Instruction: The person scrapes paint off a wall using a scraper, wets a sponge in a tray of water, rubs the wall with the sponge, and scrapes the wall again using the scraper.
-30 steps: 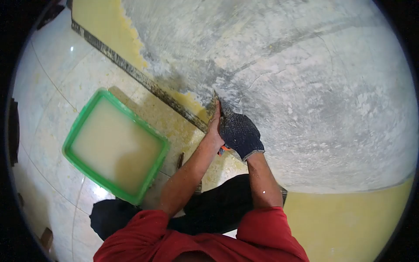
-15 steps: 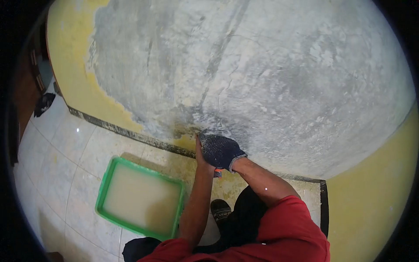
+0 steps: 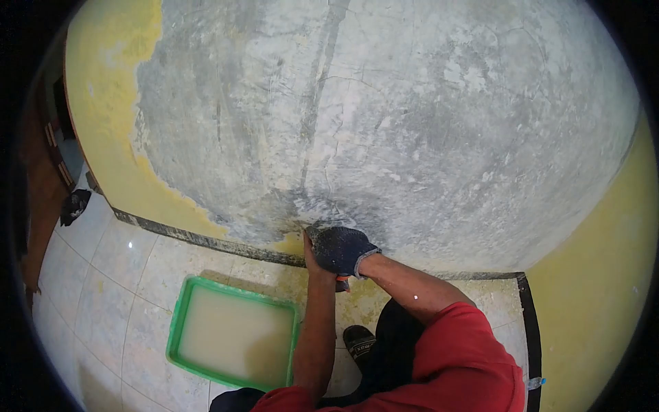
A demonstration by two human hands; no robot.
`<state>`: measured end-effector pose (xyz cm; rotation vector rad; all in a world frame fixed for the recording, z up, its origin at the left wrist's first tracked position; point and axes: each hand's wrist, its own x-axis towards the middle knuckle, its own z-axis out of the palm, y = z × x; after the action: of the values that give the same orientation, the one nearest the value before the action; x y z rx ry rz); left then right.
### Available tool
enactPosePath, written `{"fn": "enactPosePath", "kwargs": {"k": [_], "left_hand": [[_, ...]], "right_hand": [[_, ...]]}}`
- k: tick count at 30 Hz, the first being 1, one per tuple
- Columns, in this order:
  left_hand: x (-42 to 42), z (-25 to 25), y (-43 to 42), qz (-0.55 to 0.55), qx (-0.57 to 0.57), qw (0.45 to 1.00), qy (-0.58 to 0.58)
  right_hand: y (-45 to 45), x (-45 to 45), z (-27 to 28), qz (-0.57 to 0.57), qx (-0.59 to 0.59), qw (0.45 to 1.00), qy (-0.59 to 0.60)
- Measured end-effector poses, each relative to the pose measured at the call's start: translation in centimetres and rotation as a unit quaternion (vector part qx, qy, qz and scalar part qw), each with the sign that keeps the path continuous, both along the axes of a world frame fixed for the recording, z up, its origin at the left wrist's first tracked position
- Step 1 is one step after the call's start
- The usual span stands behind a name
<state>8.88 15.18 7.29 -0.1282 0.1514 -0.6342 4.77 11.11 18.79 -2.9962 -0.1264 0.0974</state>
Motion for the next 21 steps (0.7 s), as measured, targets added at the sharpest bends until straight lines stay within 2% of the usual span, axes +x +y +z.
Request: {"fn": "enactPosePath", "kwargs": {"k": [5,8,10,21], "left_hand": [[0.1,0.3,-0.4,-0.006,0.013,1.000,0.010],[-0.4,1.2,0.0,-0.003,-0.007,1.000,0.003],[-0.2,1.1,-0.1,-0.006,-0.003,1.000,0.010],[-0.3,0.7,-0.5,-0.002,-0.021,1.000,0.008]], "right_hand": [[-0.8,0.0,-0.6,-0.003,0.012,1.000,-0.028],[-1.0,0.0,-0.7,-0.009,-0.017,1.000,0.005],[-1.4,0.0,-1.5,0.007,0.001,0.999,-0.038],[-1.4,-0.4,-1.1,0.017,0.011,0.998,-0.063]]}}
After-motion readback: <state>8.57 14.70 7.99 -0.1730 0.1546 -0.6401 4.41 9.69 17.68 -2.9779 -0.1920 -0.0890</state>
